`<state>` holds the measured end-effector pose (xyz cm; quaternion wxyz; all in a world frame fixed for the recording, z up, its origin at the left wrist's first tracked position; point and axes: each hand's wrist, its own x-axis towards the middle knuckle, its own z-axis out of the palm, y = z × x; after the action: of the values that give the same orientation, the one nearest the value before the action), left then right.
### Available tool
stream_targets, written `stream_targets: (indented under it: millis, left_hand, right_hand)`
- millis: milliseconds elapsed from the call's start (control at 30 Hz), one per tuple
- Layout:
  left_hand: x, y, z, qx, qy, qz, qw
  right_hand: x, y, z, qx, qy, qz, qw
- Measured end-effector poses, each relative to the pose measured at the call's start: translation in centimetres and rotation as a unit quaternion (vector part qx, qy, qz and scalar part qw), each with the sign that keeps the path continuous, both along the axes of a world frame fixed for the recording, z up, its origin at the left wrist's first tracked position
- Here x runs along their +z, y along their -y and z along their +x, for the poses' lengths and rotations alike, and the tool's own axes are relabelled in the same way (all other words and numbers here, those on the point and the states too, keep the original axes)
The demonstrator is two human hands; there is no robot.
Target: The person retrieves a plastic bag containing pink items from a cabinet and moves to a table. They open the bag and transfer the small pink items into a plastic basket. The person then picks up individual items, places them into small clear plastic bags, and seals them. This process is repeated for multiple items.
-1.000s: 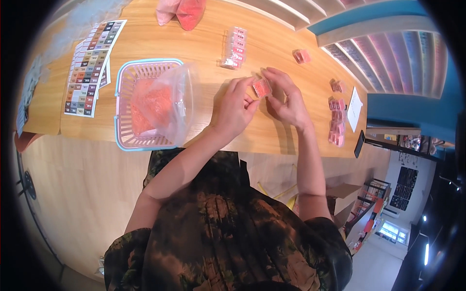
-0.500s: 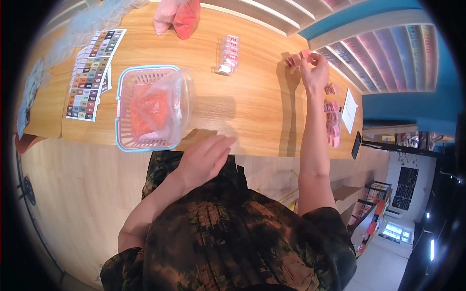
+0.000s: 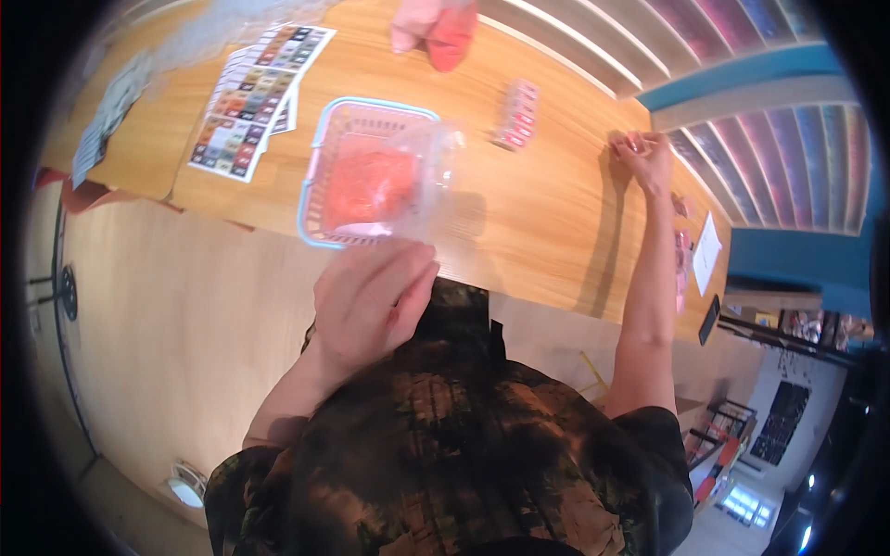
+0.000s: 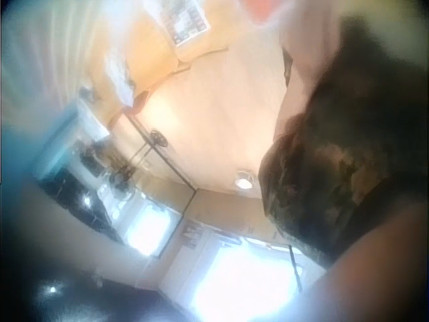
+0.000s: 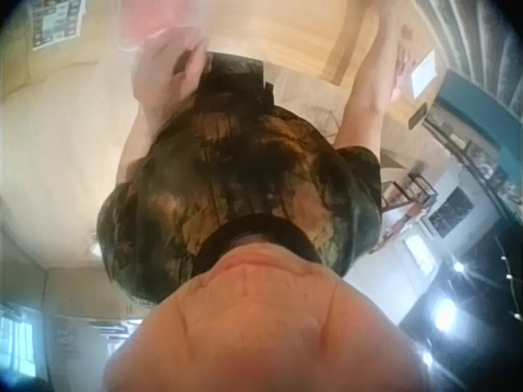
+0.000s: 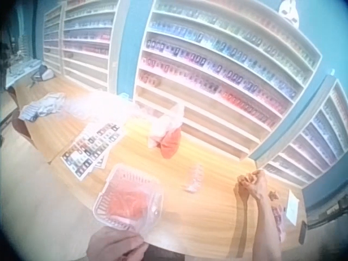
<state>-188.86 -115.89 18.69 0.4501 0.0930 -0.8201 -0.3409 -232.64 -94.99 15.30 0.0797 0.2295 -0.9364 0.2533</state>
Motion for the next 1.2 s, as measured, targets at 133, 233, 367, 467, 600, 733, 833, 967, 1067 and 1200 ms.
stream_targets:
  millis: [133, 233, 367, 467, 600, 733, 833, 967, 1067, 1200]
  left_hand:
    - [0.4, 1.5, -0.6, 0.097, 0.021, -0.022, 0.995]
    - [-1.1, 1.1, -0.5, 0.099, 0.072, -0.021, 0.992]
    - [-1.7, 0.9, -1.2, 0.079, 0.059, -0.070, 0.993]
    - [-2.0, 2.0, -1.0, 0.068, 0.019, -0.061, 0.996]
    - [-0.7, 4.1, 0.4, 0.114, -0.036, 0.113, 0.986]
    - [-1.6, 6.2, -0.1, 0.105, -0.095, 0.324, 0.935]
    - [-1.7, 6.6, 0.2, 0.104, -0.100, 0.327, 0.934]
    - [-1.8, 7.4, 0.5, 0.105, -0.079, 0.266, 0.955]
    - [-0.8, 7.8, 0.0, 0.103, -0.020, 0.213, 0.971]
    - [3.1, 9.0, -1.7, 0.101, 0.079, 0.070, 0.989]
  right_hand:
    - [2.4, 2.5, 4.1, 0.111, -0.137, -0.086, 0.981]
    - [4.2, 9.4, 12.0, 0.327, 0.053, -0.199, 0.922]
    - [4.7, 14.8, 18.3, 0.453, 0.140, -0.169, 0.864]
    - [3.8, 17.0, 17.4, 0.495, 0.197, -0.189, 0.825]
    - [5.4, 18.0, 17.6, 0.510, 0.235, -0.263, 0.784]
    - [5.1, 19.6, 19.3, 0.460, 0.329, -0.312, 0.764]
    - [3.9, 20.4, 19.6, 0.444, 0.384, -0.347, 0.732]
    - [3.1, 21.0, 19.8, 0.443, 0.408, -0.393, 0.696]
    - [3.3, 21.3, 20.3, 0.431, 0.416, -0.401, 0.693]
    - [3.0, 21.5, 20.4, 0.439, 0.372, -0.396, 0.716]
